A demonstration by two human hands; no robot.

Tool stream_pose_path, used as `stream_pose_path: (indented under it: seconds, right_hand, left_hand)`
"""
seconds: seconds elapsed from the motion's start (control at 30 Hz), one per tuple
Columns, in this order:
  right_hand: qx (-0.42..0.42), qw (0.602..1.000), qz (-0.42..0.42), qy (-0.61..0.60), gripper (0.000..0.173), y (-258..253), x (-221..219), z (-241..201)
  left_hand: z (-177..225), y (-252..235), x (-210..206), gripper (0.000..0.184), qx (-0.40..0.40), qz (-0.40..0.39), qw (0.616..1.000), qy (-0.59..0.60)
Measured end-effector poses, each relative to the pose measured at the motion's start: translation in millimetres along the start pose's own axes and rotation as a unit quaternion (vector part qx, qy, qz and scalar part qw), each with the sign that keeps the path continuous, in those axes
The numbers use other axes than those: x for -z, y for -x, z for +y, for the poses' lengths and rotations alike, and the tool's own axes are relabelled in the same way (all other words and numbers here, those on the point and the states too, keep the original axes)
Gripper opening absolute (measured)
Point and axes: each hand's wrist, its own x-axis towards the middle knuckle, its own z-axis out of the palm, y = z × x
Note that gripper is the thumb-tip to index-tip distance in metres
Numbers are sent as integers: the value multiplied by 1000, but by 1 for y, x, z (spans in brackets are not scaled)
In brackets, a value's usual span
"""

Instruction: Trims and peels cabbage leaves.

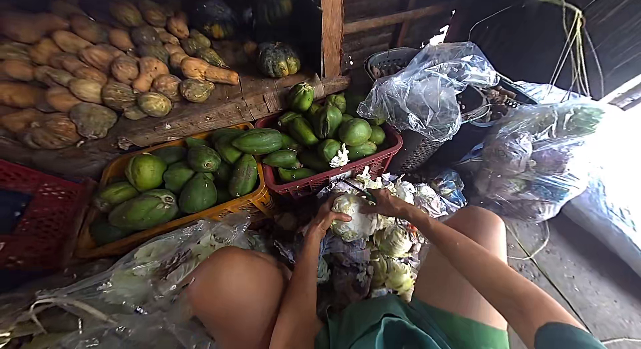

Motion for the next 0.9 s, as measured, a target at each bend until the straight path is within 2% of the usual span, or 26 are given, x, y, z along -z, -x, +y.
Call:
stream_pose_path:
  seconds: [0.07, 0.17, 0.27, 0.4, 0.47, 0.53, 0.63, 0.73, 0.9]
  right_hand:
    - [-19, 1000, 7, 6, 44, -5, -11, 20]
    - [10, 993, 100, -59, 42, -13, -29, 43]
    - [102, 984, 144, 23, 43, -22, -32, 38]
    - [148, 973, 74, 161, 35, -22, -26, 18]
    - [164, 963, 76, 199, 32, -18, -28, 18]
    - [208, 943, 120, 232, 30, -17, -35, 23]
    - [281, 892, 201, 292, 31, -19, -50, 28]
    - [321, 852, 270, 313, 30, -18, -58, 32]
    - [317, 842, 302, 317, 21, -19, -60, 34]
  left_hand:
    - [-12, -6, -3, 80, 24, 59, 997, -31]
    - [-17, -6, -7, 81, 52, 129, 989, -58]
    - [-19, 0, -14, 83, 59, 121, 988, -77]
    - [-20, 1, -9, 81, 41, 110, 991, -62]
    - [-22, 0, -9, 82, 37, 104, 992, -59]
    - [-22, -1, -10, 81, 26, 98, 994, -48]
    - [-29, -2, -5, 80, -13, 83, 994, -68]
    - [-35, -6, -4, 77, -36, 83, 994, -68]
    - [-28, -7, -5, 82, 0, 82, 996, -45]
